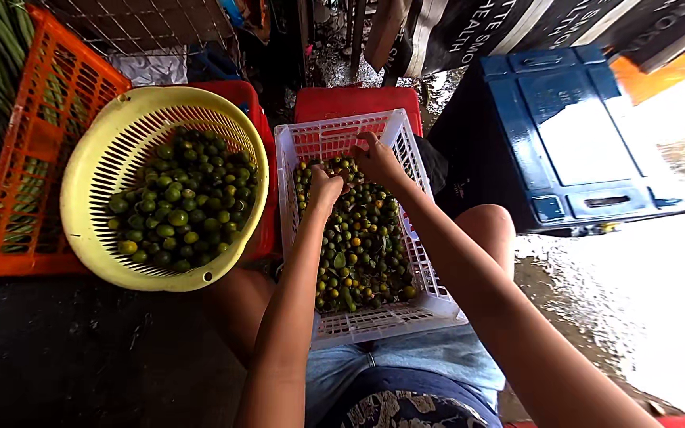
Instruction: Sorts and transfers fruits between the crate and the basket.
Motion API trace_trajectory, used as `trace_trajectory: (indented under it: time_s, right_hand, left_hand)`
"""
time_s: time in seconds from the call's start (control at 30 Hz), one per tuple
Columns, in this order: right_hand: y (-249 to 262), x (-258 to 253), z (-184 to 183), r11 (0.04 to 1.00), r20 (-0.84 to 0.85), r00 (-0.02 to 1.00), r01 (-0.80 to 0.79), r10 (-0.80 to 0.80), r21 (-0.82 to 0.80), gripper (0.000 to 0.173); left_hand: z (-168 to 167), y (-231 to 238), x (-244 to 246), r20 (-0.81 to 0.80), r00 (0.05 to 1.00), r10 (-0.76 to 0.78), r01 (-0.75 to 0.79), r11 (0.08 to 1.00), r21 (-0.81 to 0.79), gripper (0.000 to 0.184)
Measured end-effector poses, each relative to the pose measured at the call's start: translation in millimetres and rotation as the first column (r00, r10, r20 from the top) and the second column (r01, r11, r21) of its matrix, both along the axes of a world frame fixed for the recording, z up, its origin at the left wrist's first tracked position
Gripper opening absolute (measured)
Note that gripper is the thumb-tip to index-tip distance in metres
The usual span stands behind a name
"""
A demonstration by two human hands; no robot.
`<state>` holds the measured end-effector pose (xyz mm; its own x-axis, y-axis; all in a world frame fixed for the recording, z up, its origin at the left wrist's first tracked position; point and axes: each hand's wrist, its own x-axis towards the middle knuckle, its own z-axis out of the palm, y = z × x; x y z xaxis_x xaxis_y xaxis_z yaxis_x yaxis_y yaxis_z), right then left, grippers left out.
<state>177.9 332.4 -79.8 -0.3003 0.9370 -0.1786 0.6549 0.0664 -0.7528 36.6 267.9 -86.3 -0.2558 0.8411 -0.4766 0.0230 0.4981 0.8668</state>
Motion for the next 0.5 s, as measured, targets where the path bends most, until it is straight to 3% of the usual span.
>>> trace_trajectory:
  time_s: [0.1,0.2,0.37,0.5]
  right_hand:
    - [3.8,4.2,-1.5,0.999,0.089,0.995,-0.042,0.044,-0.024,0.051]
    - [6.6,7.5,-4.9,0.994,0.114,0.989,-0.094,0.099,-0.047,0.059]
    - [0.0,8.3,11.7,0.996,-0.015,0.998,0.056,-0.055,0.063,0.029]
    - [1.7,11.7,18.7,0.991,-0.067,0.991,0.118,-0.113,0.064,0.032]
  left_hand:
    - [3.0,1.0,-5.9,-0.288,0.956,-0.052,0.072,0.996,0.060,0.091]
    - [12.2,1.0,-9.0,-0.453,0.885,-0.107,0.159,0.984,0.077,0.093]
    - [4.1,4.2,-8.8,-0.243,0.969,-0.044,0.094,0.976,0.195,0.075]
    - [6.3,3.5,-8.3,-0.151,0.988,0.030,0.005,0.975,0.224,0.058]
